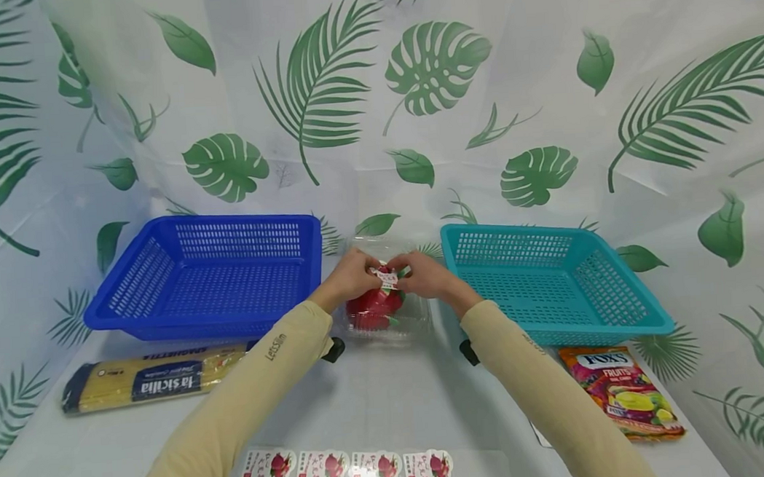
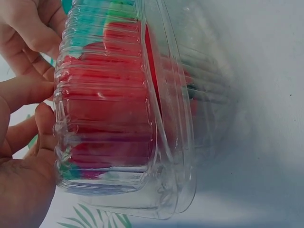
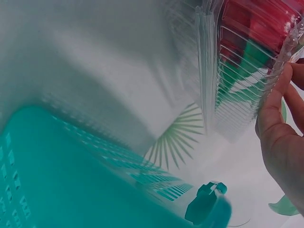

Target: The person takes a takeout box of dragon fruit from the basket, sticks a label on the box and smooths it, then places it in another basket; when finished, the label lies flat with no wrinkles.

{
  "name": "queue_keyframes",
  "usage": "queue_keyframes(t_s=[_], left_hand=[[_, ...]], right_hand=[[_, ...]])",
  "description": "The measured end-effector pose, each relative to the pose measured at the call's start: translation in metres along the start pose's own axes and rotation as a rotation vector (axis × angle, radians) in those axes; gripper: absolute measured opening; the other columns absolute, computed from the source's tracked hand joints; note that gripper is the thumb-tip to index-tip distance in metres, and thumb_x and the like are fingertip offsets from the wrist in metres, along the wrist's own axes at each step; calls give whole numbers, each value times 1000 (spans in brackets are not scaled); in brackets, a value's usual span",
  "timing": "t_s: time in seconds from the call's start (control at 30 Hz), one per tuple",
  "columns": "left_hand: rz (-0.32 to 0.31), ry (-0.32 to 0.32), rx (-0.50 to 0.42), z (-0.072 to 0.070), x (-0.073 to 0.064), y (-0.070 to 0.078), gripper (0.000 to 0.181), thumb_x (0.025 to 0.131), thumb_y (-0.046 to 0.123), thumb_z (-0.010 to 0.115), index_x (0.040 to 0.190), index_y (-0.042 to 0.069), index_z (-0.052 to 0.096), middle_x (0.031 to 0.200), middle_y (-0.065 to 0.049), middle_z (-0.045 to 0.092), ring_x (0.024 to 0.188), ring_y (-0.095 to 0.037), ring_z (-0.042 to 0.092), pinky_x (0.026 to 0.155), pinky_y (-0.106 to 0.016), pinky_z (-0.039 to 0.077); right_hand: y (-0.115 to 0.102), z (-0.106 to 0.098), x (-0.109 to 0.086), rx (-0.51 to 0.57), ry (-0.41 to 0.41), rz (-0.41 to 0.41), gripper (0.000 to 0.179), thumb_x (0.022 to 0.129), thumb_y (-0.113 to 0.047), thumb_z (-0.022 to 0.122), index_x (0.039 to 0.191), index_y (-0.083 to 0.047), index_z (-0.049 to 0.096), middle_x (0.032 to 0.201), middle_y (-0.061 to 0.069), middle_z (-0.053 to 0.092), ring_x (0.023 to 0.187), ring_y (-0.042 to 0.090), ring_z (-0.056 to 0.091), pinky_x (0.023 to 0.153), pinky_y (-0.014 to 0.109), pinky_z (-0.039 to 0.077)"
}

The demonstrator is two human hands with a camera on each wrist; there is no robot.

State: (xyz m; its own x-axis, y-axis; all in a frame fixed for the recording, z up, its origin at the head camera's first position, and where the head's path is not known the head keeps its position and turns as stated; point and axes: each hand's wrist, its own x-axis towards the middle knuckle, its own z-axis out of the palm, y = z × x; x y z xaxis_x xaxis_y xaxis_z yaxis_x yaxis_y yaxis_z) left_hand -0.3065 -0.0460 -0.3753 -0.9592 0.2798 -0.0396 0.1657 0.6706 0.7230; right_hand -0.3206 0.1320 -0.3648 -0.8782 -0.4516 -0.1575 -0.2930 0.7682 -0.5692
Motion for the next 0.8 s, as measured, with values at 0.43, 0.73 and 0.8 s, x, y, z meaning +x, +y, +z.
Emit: queue_keyframes(t_s=[0.43,0.73,0.8], left_hand=[[-6,2,-34,0,-1,-1,39,90,10,66,127,-4,62,123,-16,47,105,-25,49,90,-36,49],[8,64,-112,-6,-8,1,33,96,12,57,126,0,63,127,-16,55,112,-29,58,92,-39,51],[21,114,-85,-8,-9,2,31,96,13,57,123,1,66,127,-17,53,115,-30,55,95,-40,49]], right_hand=[[-1,1,1,19,10,3,40,94,-8,63,133,-2,57,127,17,56,105,30,59,86,37,54],[5,7,-6,125,97,16,37,96,-12,60,132,-2,56,128,15,57,110,30,59,86,38,54],[5,8,-9,159,138,38,36,97,-13,59,131,-3,56,129,15,57,111,31,59,87,39,54]])
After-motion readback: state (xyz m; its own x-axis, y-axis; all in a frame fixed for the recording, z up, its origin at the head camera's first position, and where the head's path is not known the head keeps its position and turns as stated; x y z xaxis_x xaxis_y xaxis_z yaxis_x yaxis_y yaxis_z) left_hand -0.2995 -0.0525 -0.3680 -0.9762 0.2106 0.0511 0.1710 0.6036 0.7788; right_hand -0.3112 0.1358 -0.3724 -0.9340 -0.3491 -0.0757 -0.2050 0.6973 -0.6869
